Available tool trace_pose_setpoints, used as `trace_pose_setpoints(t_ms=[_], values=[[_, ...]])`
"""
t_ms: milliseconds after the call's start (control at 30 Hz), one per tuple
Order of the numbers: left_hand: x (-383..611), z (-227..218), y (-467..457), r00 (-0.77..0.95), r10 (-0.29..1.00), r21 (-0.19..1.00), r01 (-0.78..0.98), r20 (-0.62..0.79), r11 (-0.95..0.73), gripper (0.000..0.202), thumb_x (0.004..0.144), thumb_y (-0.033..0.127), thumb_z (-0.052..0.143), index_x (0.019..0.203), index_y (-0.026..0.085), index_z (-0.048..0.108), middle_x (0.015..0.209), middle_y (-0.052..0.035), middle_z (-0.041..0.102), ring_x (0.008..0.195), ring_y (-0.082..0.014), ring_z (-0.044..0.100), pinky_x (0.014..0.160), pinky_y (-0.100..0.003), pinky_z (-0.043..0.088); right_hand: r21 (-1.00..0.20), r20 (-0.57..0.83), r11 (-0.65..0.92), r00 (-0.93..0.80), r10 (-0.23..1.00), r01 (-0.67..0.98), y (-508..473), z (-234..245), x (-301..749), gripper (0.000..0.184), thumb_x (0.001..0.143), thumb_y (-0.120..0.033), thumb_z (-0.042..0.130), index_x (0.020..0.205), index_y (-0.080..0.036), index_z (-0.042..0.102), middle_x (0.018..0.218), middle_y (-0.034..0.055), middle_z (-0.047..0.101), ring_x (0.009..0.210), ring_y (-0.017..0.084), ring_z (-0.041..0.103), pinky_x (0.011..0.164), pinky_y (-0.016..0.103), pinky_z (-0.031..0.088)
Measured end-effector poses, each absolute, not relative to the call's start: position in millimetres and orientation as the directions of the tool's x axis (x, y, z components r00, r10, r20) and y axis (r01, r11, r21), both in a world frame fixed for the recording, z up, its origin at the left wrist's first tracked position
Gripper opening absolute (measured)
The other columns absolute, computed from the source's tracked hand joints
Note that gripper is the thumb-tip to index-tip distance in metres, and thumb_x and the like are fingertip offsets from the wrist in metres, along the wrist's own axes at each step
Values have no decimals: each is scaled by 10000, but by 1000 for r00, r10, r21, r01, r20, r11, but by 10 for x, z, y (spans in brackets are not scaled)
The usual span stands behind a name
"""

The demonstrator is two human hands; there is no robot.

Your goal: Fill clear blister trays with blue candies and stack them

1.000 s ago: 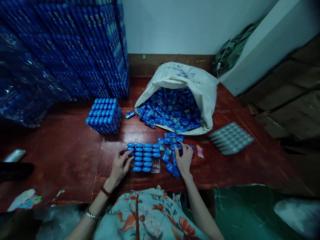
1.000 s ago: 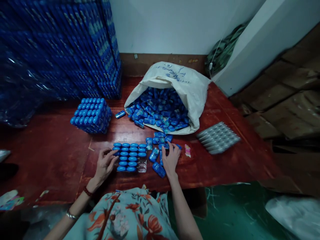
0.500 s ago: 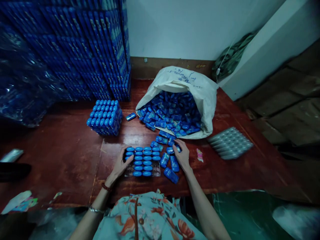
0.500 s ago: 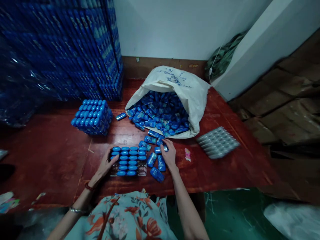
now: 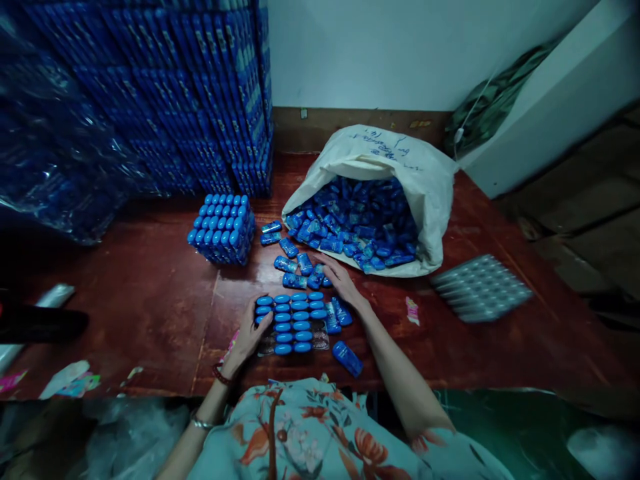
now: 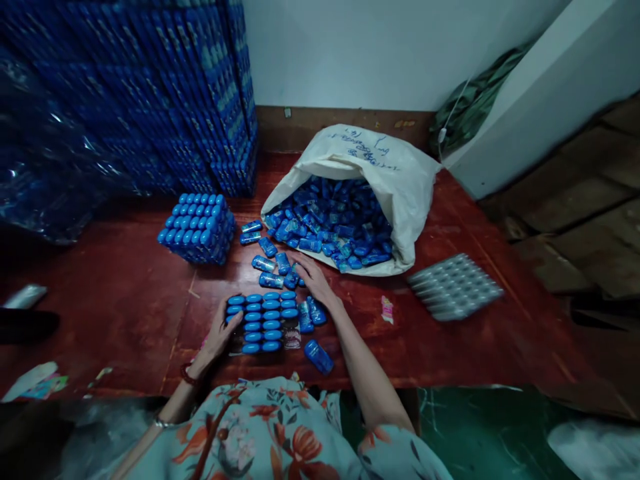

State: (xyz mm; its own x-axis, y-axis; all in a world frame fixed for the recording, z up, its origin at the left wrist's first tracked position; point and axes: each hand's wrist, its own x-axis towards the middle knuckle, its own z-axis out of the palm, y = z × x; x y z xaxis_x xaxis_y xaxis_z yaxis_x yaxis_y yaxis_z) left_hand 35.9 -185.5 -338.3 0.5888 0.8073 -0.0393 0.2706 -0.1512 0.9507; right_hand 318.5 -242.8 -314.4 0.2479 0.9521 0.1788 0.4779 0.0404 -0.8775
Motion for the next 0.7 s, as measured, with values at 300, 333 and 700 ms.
trace_pose_setpoints(t_ms=[300, 333, 700], values=[[360, -3394, -1857, 591, 806, 954, 259, -33, -150, 476, 859, 416, 484, 1281, 216, 393, 1230, -71, 503, 1155, -203, 470, 1033, -381, 347, -508, 37, -248, 309, 950, 825, -4178, -3288, 2368, 901, 817, -522, 563, 1488, -229, 39, 1552, 128, 58, 1409, 333, 92, 1091, 569, 234], [359, -3393, -1851, 596, 802, 955, 257, -33, -152, 480, 859, 413, 485, 1286, 217, 386, 1227, -69, 505, 1154, -202, 471, 1033, -378, 348, -471, 75, -272, 346, 935, 839, -4181, -3369, 2319, 860, 850, -486, 531, 1488, -228, 16, 1553, 126, 41, 1411, 331, 71, 1085, 568, 246], [352, -3363, -1847, 628, 777, 958, 244, -37, -151, 462, 862, 440, 466, 1243, 186, 402, 1201, -85, 514, 1126, -216, 492, 1014, -377, 365, -360, 133, -10, 62, 989, 933, -2980, -3461, 3156, 681, 918, -427, 425, 1485, -267, 82, 1555, 76, 94, 1420, 264, 78, 1119, 518, 212]])
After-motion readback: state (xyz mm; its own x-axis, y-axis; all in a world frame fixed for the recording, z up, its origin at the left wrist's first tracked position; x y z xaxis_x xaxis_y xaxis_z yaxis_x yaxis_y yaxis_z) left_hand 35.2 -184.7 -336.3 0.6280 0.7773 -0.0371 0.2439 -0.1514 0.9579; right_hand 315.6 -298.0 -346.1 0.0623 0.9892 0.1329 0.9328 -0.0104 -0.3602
